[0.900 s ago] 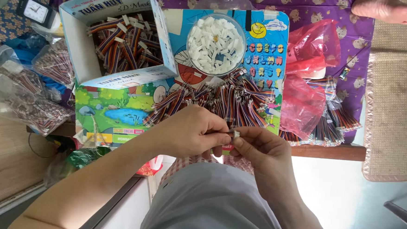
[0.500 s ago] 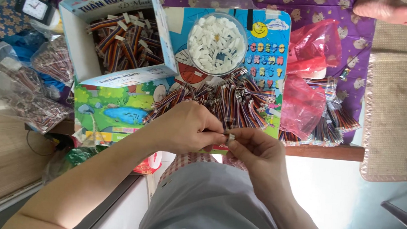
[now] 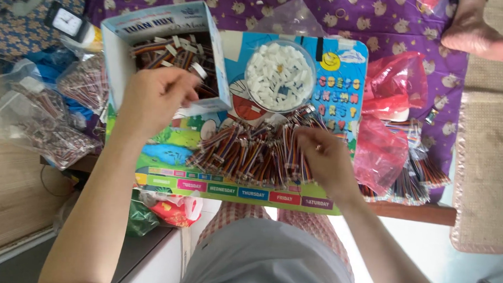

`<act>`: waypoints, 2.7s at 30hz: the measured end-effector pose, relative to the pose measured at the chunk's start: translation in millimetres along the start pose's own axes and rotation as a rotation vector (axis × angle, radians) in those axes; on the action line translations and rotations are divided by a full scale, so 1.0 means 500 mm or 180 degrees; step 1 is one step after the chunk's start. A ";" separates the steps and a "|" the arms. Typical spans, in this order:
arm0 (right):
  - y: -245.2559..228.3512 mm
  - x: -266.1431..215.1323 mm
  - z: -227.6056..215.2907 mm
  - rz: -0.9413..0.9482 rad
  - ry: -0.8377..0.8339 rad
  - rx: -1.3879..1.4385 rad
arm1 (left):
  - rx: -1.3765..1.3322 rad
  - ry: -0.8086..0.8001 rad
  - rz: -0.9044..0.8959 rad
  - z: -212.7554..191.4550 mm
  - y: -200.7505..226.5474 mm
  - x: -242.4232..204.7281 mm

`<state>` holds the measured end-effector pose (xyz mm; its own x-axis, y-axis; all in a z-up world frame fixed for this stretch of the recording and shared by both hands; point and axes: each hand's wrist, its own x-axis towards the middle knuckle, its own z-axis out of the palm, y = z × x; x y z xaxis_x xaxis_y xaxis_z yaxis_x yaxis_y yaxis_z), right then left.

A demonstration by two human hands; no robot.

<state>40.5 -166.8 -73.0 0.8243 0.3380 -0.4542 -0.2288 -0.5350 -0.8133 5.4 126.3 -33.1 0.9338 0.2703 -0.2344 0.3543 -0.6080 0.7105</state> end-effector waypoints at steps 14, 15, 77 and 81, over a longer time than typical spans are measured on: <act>0.083 0.386 0.198 -0.2386 0.0571 -0.2734 | 0.1493 0.1863 0.1317 0.141 -0.166 0.015; 0.088 0.380 0.201 -0.2397 0.0628 -0.2910 | 0.1480 0.1921 0.1347 0.140 -0.169 0.015; 0.116 -0.089 0.102 0.1703 -0.0334 0.2361 | -0.1576 -0.1712 0.2098 0.211 0.091 -0.236; 0.130 -0.116 0.140 0.1592 -0.0504 0.2526 | -0.1989 -0.3026 0.1650 0.335 0.059 -0.366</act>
<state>-58.7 -167.0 -124.8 0.4691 0.3442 -0.8133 -0.8691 0.0162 -0.4944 -146.7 -66.0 -80.5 0.7145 -0.6988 -0.0341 0.0934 0.0469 0.9945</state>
